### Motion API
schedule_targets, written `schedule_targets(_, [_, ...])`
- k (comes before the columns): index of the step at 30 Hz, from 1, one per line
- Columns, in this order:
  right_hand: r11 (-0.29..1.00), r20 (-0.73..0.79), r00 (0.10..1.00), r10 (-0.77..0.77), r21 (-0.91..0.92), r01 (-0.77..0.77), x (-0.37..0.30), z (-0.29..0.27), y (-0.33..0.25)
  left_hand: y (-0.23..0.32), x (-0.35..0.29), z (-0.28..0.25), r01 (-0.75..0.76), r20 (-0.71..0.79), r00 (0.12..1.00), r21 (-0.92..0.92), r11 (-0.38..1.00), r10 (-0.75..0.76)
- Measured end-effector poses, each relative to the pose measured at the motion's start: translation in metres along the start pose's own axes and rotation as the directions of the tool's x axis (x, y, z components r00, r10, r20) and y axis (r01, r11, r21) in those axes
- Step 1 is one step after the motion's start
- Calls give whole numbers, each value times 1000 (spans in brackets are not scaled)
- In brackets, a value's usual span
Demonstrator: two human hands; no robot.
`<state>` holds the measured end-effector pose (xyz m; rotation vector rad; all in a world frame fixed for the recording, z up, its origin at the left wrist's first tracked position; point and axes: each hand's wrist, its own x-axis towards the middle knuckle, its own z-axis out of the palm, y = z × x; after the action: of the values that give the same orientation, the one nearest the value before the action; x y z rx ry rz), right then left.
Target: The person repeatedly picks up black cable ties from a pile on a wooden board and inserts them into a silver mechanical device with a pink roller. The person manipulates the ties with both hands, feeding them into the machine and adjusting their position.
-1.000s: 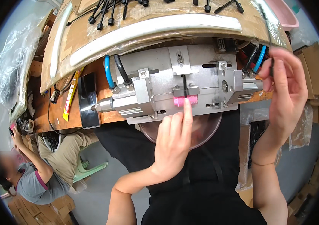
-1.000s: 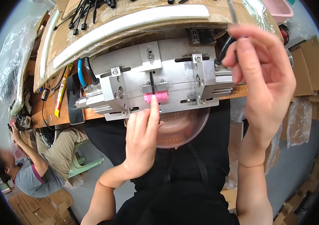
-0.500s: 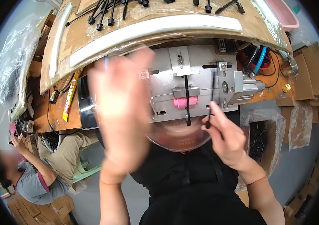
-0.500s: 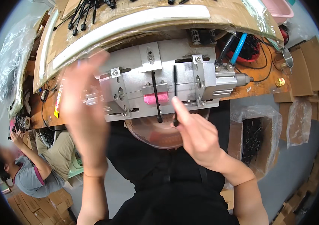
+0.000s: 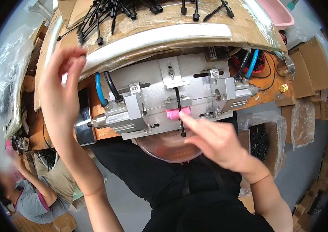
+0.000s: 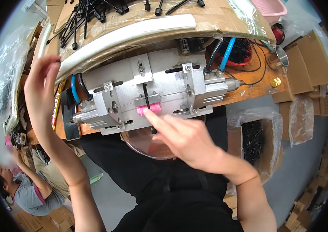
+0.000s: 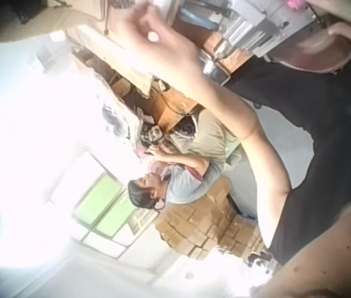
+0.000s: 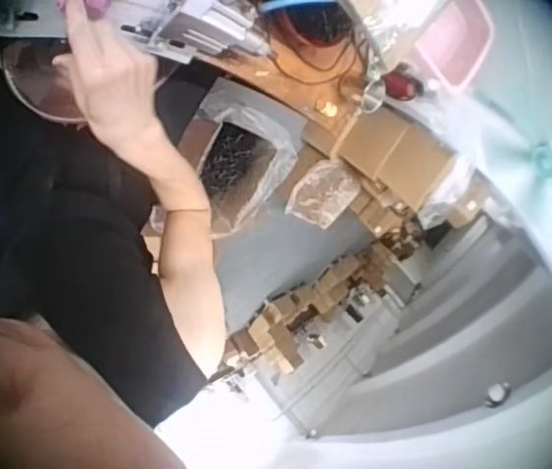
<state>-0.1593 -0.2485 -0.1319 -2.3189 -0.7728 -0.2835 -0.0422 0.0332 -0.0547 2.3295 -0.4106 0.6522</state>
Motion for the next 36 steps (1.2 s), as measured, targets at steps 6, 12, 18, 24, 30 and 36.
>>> schedule_targets(6, [787,-479,877,-43,-557,-265,100,-100,77,85,-126,32,-135,139,983,84,987,123])
schedule_targets(12, [921,-213,955,206,-289,-263,156,-139,94,104,-150,86,-155,393,918,217,964,60])
schedule_targets(18, [956,-297,915,274,183,-227,94,-163,92,103,-145,89,-178,423,904,233,956,66])
schedule_targets(24, [979,-209,975,-73,170,109,11,-44,4,78,-102,55,-160,280,956,226,961,93])
schedule_targets(30, [999,-205,979,12,45,-3,-22,37,-6,1,28,26,-82,79,995,275,958,63])
schedule_targets(36, [999,-184,983,4,32,2,-8,42,-5,7,25,5,34,197,980,24,999,-38])
